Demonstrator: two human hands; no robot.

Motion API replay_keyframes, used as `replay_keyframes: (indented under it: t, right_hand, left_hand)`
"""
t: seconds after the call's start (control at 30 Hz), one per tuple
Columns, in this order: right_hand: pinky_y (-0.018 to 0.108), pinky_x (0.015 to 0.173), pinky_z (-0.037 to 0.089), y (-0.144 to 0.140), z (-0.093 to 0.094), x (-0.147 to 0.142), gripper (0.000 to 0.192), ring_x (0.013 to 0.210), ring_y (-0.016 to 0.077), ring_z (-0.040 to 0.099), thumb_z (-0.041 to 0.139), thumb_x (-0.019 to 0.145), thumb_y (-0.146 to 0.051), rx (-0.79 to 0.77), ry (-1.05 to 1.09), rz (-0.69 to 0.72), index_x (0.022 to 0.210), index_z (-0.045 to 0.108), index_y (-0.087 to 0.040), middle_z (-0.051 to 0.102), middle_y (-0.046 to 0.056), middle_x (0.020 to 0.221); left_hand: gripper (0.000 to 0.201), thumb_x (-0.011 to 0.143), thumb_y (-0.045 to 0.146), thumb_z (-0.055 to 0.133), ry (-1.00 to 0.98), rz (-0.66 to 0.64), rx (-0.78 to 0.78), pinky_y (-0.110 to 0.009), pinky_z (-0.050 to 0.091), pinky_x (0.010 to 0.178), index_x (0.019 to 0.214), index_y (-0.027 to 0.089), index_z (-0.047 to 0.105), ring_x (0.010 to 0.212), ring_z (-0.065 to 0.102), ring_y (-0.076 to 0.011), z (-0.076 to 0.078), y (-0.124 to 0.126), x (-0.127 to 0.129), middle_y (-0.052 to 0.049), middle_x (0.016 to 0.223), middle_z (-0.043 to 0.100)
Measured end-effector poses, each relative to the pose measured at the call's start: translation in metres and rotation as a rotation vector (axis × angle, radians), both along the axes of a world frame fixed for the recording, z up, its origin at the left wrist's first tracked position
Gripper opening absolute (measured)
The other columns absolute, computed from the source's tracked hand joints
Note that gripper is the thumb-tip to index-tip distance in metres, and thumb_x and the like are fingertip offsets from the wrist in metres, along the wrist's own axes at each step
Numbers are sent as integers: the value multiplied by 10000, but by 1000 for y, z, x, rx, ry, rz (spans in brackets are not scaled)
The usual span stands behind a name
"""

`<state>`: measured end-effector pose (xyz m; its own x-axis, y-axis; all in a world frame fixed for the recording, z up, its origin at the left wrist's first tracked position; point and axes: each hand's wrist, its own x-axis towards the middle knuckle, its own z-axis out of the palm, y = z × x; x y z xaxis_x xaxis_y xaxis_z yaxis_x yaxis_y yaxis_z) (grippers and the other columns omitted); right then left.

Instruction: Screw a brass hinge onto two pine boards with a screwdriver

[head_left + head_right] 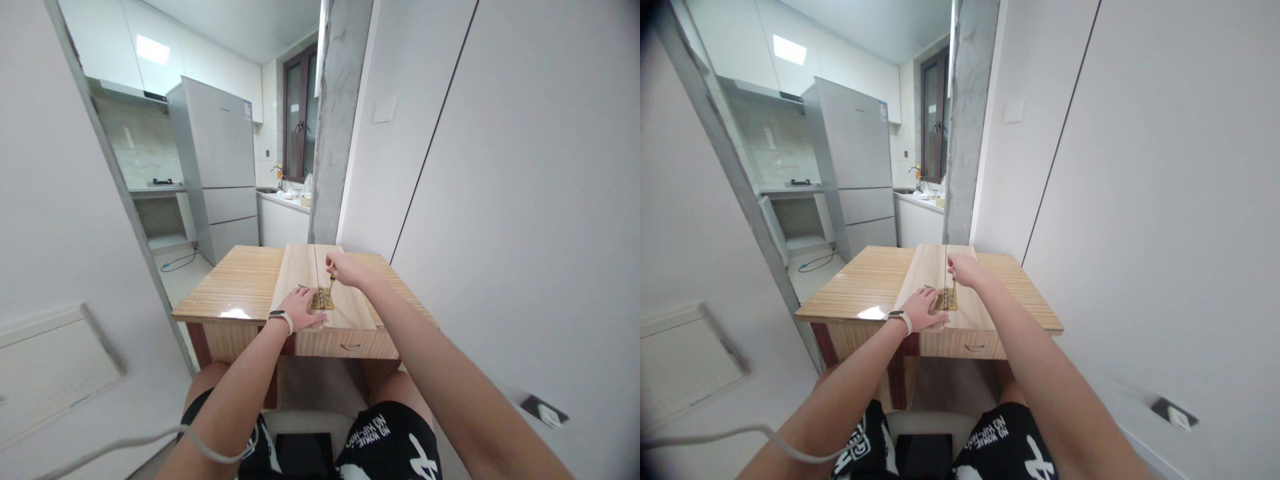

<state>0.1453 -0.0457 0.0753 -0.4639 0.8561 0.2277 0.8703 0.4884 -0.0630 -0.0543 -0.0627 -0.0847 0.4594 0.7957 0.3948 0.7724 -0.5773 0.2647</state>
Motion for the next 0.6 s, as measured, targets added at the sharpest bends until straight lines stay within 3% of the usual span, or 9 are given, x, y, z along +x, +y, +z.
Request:
replay_keyframes:
  t: [0.13,0.33,0.43,0.6]
  right_hand:
    - [284,759,408,-1,0,-2,146,942,218,650,561,984,-315,49,-75,-34,967,653,-202,719,98,1033]
    - [339,810,425,-4,-7,-7,309,1007,276,659,423,1031,-390,96,-152,-209,1048,657,-188,713,161,1069]
    - [339,810,432,-5,-6,-7,305,1032,270,645,408,1028,-398,77,-124,-176,1120,617,-197,685,149,1161]
    - [296,796,417,-5,-1,-1,190,996,214,620,429,965,-188,-2,-57,-67,1082,577,-201,669,104,1167]
  left_hand:
    - [911,795,837,534,0,1,9,-479,364,1122,1470,229,476,1303,475,-340,0,0,0,-120,1391,578]
    - [903,797,832,540,1,2,3,-483,366,1118,1471,235,478,1301,476,-342,1,-1,0,-118,1391,578]
    - [908,797,830,542,5,2,2,-487,365,1118,1476,232,473,1306,473,-344,1,-1,0,-121,1395,574]
    - [920,796,837,533,6,0,5,-485,362,1121,1477,221,472,1306,473,-346,0,0,0,-124,1396,575]
